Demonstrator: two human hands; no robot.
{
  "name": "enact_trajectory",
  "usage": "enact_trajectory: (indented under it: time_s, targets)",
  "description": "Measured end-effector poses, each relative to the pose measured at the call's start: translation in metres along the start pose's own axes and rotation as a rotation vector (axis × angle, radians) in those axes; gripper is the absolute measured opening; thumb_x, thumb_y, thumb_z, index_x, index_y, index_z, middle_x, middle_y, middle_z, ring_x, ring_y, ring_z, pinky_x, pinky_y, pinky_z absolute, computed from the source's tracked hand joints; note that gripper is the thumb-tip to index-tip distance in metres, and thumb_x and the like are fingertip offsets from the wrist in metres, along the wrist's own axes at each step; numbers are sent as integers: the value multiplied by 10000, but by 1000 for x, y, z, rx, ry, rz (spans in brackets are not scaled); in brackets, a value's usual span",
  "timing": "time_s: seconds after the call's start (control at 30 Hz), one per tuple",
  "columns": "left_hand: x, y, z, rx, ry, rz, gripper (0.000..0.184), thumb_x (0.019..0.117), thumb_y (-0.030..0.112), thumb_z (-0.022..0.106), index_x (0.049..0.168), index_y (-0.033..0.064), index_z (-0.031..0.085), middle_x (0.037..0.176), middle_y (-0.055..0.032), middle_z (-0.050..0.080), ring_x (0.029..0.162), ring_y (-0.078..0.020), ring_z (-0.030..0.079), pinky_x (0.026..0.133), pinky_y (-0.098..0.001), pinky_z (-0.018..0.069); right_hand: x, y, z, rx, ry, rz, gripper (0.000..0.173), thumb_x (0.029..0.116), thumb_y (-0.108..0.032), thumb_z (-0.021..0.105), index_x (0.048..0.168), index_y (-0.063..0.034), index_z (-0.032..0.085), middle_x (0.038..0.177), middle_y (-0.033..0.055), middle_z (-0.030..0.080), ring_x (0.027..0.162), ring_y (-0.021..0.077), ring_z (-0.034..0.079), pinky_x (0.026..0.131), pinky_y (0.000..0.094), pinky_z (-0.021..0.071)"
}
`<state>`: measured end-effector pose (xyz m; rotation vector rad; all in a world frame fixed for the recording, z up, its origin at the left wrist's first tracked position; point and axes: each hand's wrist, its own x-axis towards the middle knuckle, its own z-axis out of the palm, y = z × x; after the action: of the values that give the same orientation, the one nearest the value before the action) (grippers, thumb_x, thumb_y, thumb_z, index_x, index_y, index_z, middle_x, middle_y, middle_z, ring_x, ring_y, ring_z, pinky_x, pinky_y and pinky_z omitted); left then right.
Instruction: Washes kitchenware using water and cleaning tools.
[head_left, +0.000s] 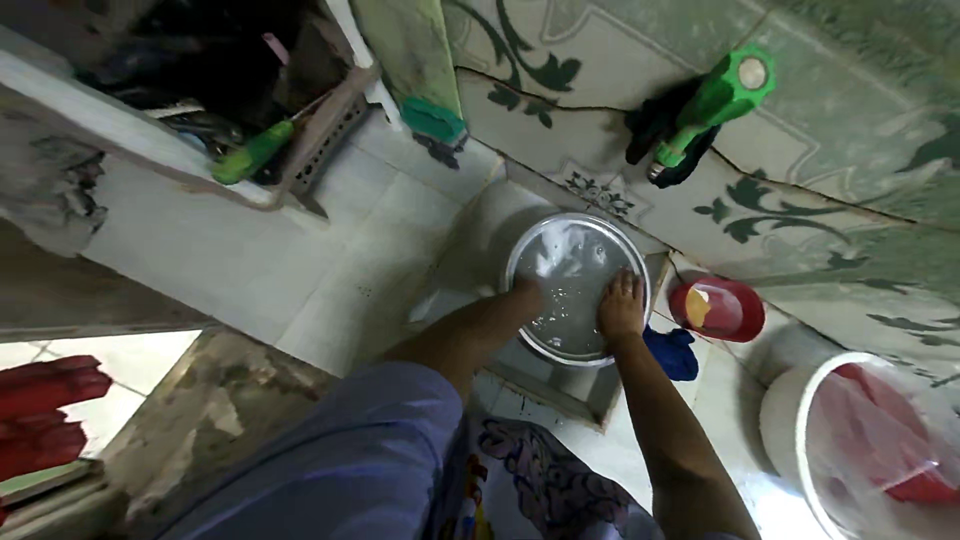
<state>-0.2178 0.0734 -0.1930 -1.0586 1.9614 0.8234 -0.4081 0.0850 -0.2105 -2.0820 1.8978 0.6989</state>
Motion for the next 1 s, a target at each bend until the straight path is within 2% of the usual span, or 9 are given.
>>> enact_trajectory:
  time_s: [0.13, 0.3, 0.4, 0.5, 0.57, 0.63, 0.73, 0.87, 1.0]
  targets:
    - [-12, -20, -13, -37, 107, 134, 350, 988, 161, 627, 1270, -46, 643, 1325, -294, 600, 1264, -503, 540, 992, -717, 421, 18, -25, -13, 30, -129, 79, 530, 1046, -99, 477, 1519, 117, 375, 1636, 320, 258, 1546, 474, 183, 1238, 652, 98]
    - [-58, -88, -35, -340, 467, 268, 310, 1066, 200, 521, 1301, 63, 669, 1314, -182, 648, 1215, -380, 621, 1000, -613, 479, 47, -54, -22, 405, -255, 257, 535, 1074, -193, 495, 1532, 64, 391, 1602, 280, 362, 1509, 417, 328, 1220, 561, 286]
    - [-56, -162, -39, -539, 681, 106, 259, 1046, 211, 565, 1204, 70, 715, 1218, -150, 691, 1137, -316, 670, 969, -559, 528, 72, -60, -16, 730, -89, 238, 488, 1067, -200, 537, 1472, 67, 479, 1531, 285, 460, 1462, 392, 409, 1222, 511, 303]
    - [-32, -239, -43, -822, 788, -119, 403, 1031, 244, 617, 1352, 2, 589, 1336, -222, 616, 1228, -350, 620, 1047, -541, 499, 86, -75, -13, 890, -13, 271, 483, 1061, -191, 542, 1456, 82, 483, 1485, 283, 505, 1412, 361, 471, 1196, 457, 360]
    - [-15, -271, -49, -976, 860, -242, 587, 992, 267, 683, 1454, -21, 462, 1414, -261, 550, 1297, -385, 567, 1086, -546, 469, 91, -89, -15, 793, -170, 269, 495, 1090, -191, 490, 1478, 110, 433, 1534, 299, 443, 1463, 384, 402, 1228, 465, 297]
    - [-2, -286, -60, -1001, 892, -339, 755, 953, 321, 737, 1522, -19, 376, 1467, -266, 511, 1337, -391, 541, 1106, -544, 452, 92, -107, -31, 589, -320, 238, 521, 1072, -211, 512, 1482, 102, 439, 1552, 316, 413, 1485, 442, 351, 1228, 553, 262]
    - [10, -285, -73, -958, 885, -472, 824, 879, 419, 802, 1489, 9, 430, 1437, -232, 548, 1276, -392, 587, 1037, -593, 491, 89, -128, -23, 722, -322, 251, 519, 1058, -209, 549, 1469, 94, 458, 1520, 292, 463, 1448, 386, 421, 1210, 484, 322]
    - [19, -284, -73, -900, 897, -563, 712, 904, 454, 761, 1431, 55, 494, 1330, -206, 634, 1167, -399, 653, 938, -644, 512, 70, -143, -24, 771, -285, 150, 519, 1080, -189, 484, 1509, 92, 405, 1553, 285, 429, 1475, 371, 392, 1228, 457, 304]
    - [17, -290, -71, -847, 888, -537, 536, 931, 336, 711, 1365, 52, 576, 1254, -221, 671, 1135, -416, 666, 931, -650, 513, 51, -148, -19, 751, -463, 71, 522, 1099, -167, 444, 1544, 87, 343, 1596, 285, 367, 1514, 376, 326, 1252, 463, 240]
